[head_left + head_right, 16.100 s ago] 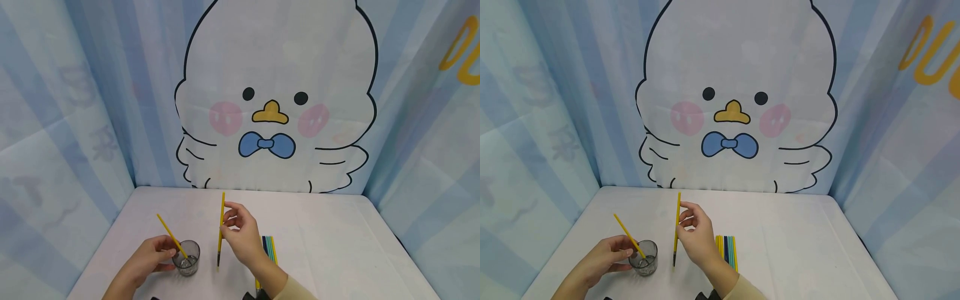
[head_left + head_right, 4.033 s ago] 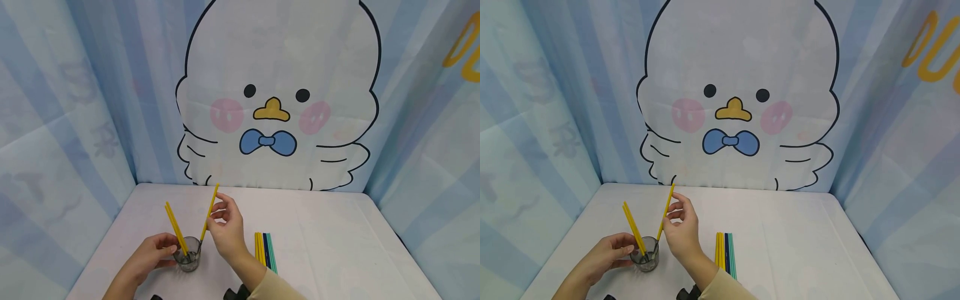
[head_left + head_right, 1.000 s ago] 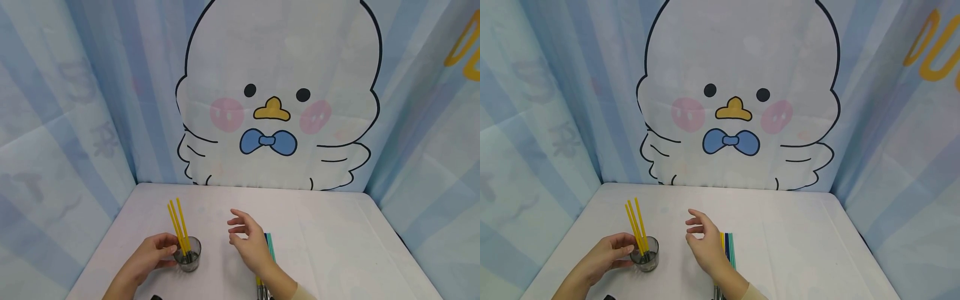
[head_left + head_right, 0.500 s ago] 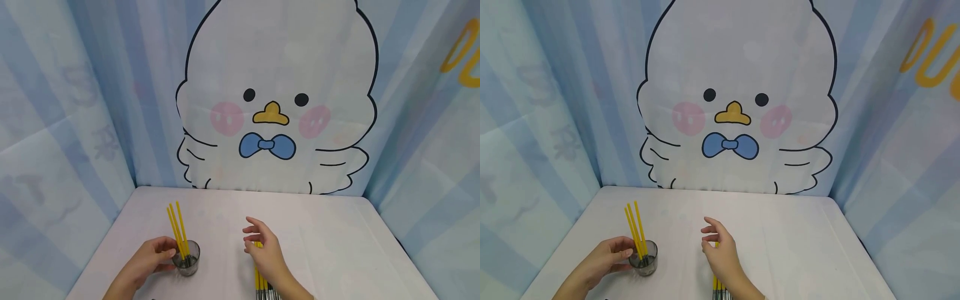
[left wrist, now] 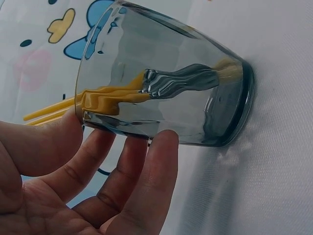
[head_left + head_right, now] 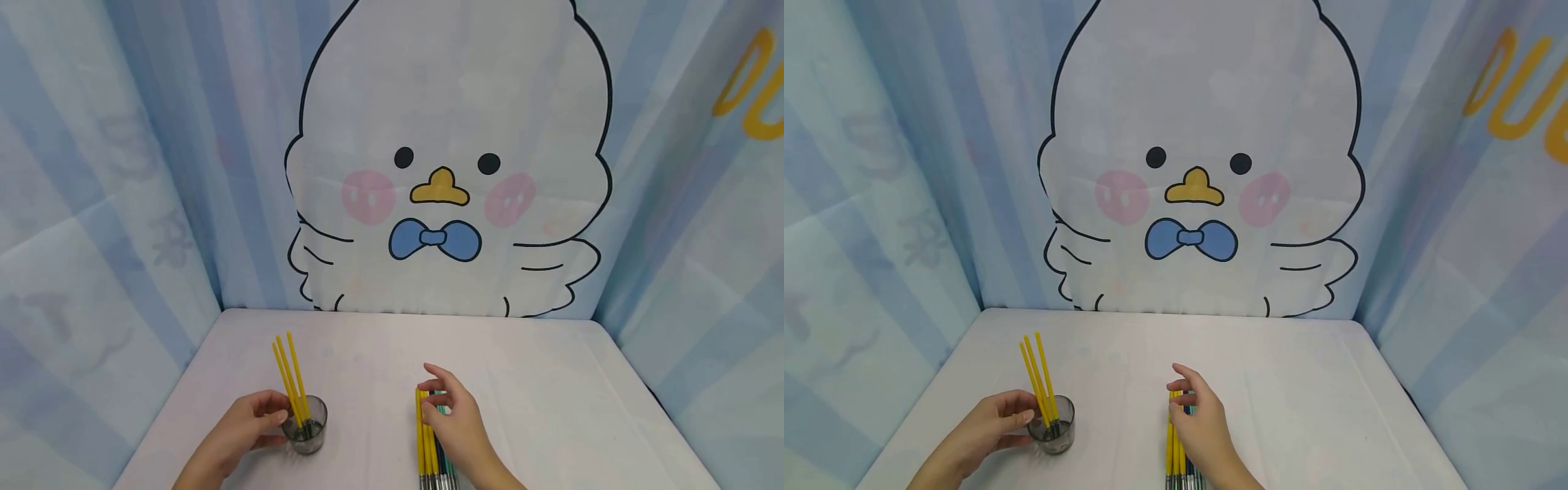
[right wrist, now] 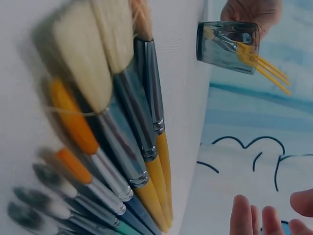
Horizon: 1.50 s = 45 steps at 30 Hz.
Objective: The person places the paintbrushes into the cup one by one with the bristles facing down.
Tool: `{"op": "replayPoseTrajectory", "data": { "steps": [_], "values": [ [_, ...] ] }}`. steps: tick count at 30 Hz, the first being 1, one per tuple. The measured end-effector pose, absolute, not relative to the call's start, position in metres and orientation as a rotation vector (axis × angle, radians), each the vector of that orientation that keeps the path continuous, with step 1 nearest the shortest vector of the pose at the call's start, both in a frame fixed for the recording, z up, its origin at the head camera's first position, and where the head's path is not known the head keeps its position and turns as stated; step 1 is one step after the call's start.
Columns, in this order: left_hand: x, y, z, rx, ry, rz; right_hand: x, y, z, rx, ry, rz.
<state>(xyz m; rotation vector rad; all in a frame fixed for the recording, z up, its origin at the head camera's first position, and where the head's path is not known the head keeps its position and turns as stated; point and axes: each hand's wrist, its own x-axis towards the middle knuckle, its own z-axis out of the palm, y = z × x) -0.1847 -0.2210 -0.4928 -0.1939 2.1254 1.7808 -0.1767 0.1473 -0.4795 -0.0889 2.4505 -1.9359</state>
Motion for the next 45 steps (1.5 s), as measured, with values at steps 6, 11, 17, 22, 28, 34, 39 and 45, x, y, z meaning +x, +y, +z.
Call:
{"op": "replayPoseTrajectory", "data": {
  "steps": [6,11,17,22,28,34,39,45],
  "values": [
    [-0.183,-0.221,-0.493,-0.207,2.124,1.774,-0.174,0.154,-0.483,-0.011,2.479,-1.896],
    [-0.183,-0.222,-0.492,-0.176,2.108,1.787,-0.175,0.161,-0.488,0.135,2.555,-1.797],
    [-0.185,-0.224,-0.494,-0.146,2.106,1.784,-0.175,0.169,-0.492,0.252,2.626,-1.725],
    [-0.184,-0.224,-0.493,-0.134,2.100,1.783,-0.175,0.174,-0.492,0.315,2.649,-1.660],
    [-0.183,-0.223,-0.490,-0.152,2.109,1.786,-0.175,0.181,-0.495,0.327,2.658,-1.602],
    [-0.183,-0.222,-0.490,-0.137,2.127,1.780,-0.175,0.188,-0.499,0.262,2.709,-1.495],
    [-0.183,-0.222,-0.490,-0.136,2.130,1.780,-0.177,0.191,-0.501,0.272,2.699,-1.417],
    [-0.183,-0.222,-0.491,-0.133,2.120,1.786,-0.180,0.192,-0.501,0.302,2.669,-1.327]
  ]
}}
